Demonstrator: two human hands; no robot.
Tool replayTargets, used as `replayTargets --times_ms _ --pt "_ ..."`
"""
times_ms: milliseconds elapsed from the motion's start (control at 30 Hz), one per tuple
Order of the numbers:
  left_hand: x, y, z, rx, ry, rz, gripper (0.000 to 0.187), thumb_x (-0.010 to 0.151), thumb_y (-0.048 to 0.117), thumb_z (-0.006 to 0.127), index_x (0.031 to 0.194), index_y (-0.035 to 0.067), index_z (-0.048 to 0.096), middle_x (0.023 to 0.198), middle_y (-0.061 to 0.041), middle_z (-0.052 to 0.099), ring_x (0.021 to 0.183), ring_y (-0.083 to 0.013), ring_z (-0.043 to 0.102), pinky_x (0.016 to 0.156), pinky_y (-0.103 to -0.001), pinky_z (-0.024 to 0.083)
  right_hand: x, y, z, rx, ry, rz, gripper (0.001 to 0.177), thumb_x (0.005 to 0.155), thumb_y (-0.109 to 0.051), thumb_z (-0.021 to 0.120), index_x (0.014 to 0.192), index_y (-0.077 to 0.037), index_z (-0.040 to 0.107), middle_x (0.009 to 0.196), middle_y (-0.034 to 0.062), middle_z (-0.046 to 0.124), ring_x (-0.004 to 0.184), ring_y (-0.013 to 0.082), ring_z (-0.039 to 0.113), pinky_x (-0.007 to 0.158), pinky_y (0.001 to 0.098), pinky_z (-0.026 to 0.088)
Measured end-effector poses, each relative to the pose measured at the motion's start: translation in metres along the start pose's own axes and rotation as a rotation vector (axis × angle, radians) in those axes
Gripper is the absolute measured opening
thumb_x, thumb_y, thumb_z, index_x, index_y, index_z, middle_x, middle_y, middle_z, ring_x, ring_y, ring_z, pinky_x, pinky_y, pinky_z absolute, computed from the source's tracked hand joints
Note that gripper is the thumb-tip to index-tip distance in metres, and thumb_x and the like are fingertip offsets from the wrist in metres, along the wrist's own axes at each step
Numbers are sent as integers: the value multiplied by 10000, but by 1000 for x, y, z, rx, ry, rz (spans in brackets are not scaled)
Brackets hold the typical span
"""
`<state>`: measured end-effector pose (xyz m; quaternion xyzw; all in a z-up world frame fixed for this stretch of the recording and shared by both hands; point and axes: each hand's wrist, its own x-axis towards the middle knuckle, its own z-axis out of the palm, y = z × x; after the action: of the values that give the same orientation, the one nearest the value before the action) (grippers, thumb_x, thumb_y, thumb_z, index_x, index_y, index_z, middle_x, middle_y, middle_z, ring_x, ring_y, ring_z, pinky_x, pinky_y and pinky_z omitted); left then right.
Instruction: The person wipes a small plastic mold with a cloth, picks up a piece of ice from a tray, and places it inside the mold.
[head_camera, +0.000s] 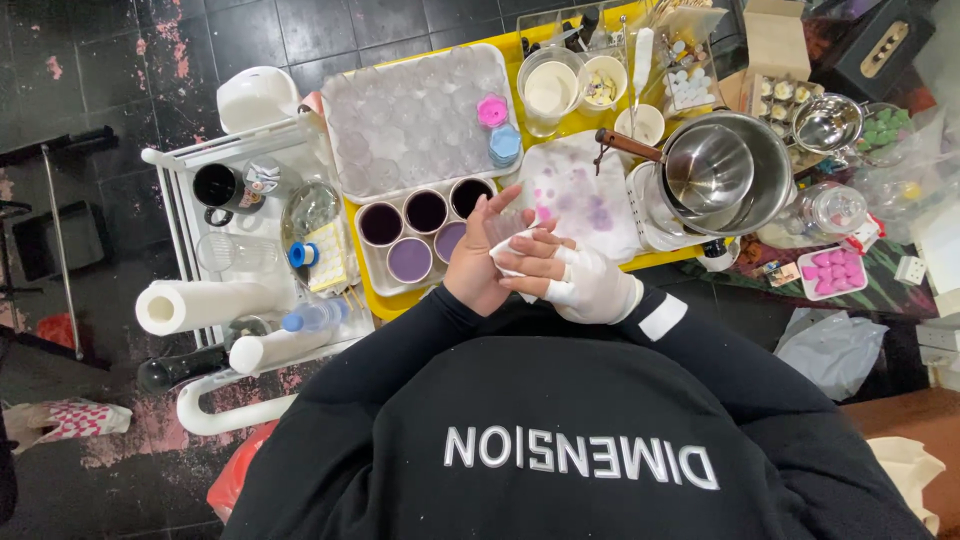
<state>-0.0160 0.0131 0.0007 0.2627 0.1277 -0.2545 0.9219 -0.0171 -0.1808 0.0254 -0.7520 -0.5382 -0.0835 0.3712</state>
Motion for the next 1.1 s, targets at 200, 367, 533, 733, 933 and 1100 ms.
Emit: replayTargets --times_ms 200,367,533,733,933,1100 --pt "-6 5 -3 13 -90 218 773 992 688 436 1529 137 354 1184 -90 589 1287 -373 592 1068 -501 501 -10 -1 -6 -19 17 58 447 870 57 625 1294 -81 661 1371 104 665 1339 310 628 1136 407 499" --pt "-12 4 0 212 -251 480 887 929 571 688 1582 122 289 1290 -90 617 1374 -371 572 1194 -466 441 -16 -6 10 450 367 864 559 933 102 430 1441 -29 622 1175 266 599 1092 404 514 967 496 414" --pt "-18 2 6 708 -185 640 838 921 349 912 1516 148 359 1281 -59 650 1478 -329 532 1263 -519 389 11 -2 7 1498 699 987 452 1008 -20 453 1457 -19 509 1337 91 634 1179 180 663 982 326 580" --pt "-23 14 10 1587 -86 1111 579 859 330 890 1306 165 560 1326 -4 726 1580 -286 291 1251 -588 -200 -4 5 24 2011 538 790 486 1049 14 483 1534 27 454 1409 129 597 1218 216 648 930 294 548" --pt "-25 7 -2 1686 -47 1233 574 864 414 875 1283 178 562 1278 40 727 1551 -237 319 1203 -644 -223 -3 0 1 1849 411 934 460 999 25 517 1459 43 513 1367 132 643 1200 221 653 994 325 544" --pt "-19 11 -22 1524 -183 1070 576 957 370 843 1371 145 511 1405 3 689 1588 -246 392 1273 -619 -186 -15 8 -9 1836 411 1028 405 1051 -4 548 1448 69 550 1313 159 666 1147 239 670 982 357 524"
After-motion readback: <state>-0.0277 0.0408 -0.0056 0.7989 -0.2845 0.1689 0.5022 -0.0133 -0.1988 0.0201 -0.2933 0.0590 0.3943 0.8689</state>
